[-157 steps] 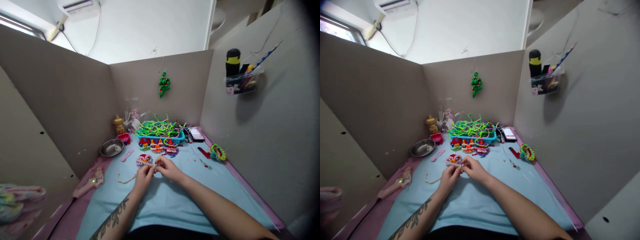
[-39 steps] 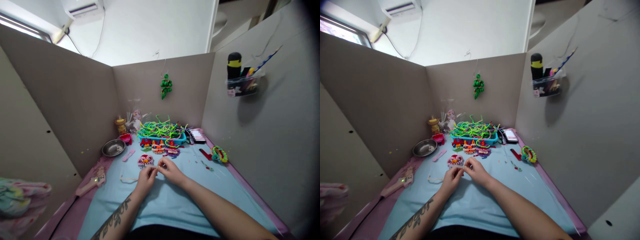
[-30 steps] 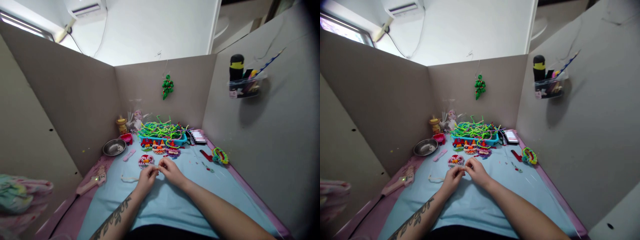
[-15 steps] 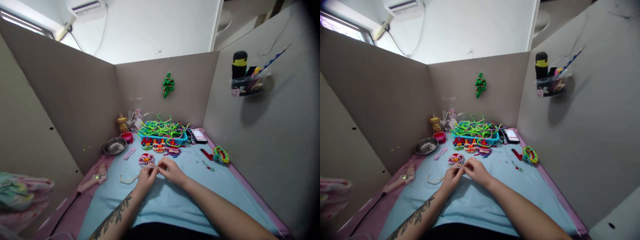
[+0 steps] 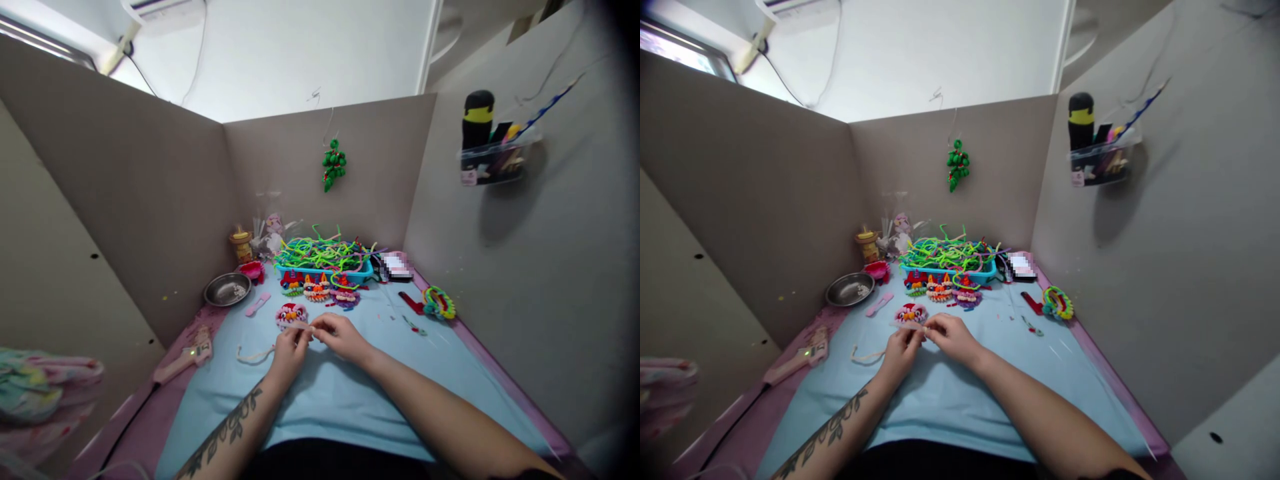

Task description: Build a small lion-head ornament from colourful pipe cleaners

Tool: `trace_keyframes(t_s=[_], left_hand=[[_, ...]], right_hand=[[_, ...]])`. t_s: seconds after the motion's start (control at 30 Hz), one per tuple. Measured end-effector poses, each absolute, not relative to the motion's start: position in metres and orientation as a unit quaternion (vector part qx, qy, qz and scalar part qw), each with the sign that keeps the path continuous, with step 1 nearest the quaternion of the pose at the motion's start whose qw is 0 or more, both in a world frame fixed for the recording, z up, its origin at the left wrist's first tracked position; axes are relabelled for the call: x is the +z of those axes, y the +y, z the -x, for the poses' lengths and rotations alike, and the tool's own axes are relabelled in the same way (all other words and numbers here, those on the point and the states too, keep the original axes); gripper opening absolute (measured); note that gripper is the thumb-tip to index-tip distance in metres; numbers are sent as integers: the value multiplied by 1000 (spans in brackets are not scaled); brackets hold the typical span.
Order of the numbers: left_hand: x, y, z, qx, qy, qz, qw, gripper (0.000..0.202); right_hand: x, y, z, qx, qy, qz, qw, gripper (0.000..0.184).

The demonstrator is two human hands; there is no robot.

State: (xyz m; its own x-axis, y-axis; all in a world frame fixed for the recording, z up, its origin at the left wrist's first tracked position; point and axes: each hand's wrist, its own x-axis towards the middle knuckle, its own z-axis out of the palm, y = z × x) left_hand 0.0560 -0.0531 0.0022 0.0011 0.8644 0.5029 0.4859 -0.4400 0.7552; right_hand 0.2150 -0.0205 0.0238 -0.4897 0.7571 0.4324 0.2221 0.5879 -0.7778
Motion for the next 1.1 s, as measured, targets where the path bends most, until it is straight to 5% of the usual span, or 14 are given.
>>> trace_keyframes(t_s=[0.6,1.1], left_hand=[[6,-55,-59,514,490,-670,218,16],[4,-50,-60,507,505,-643,273,24]], right_hand=[[20,-23,-212,402,-760,305,409,7],[6,-26,-206,185,-810,326,452,6]])
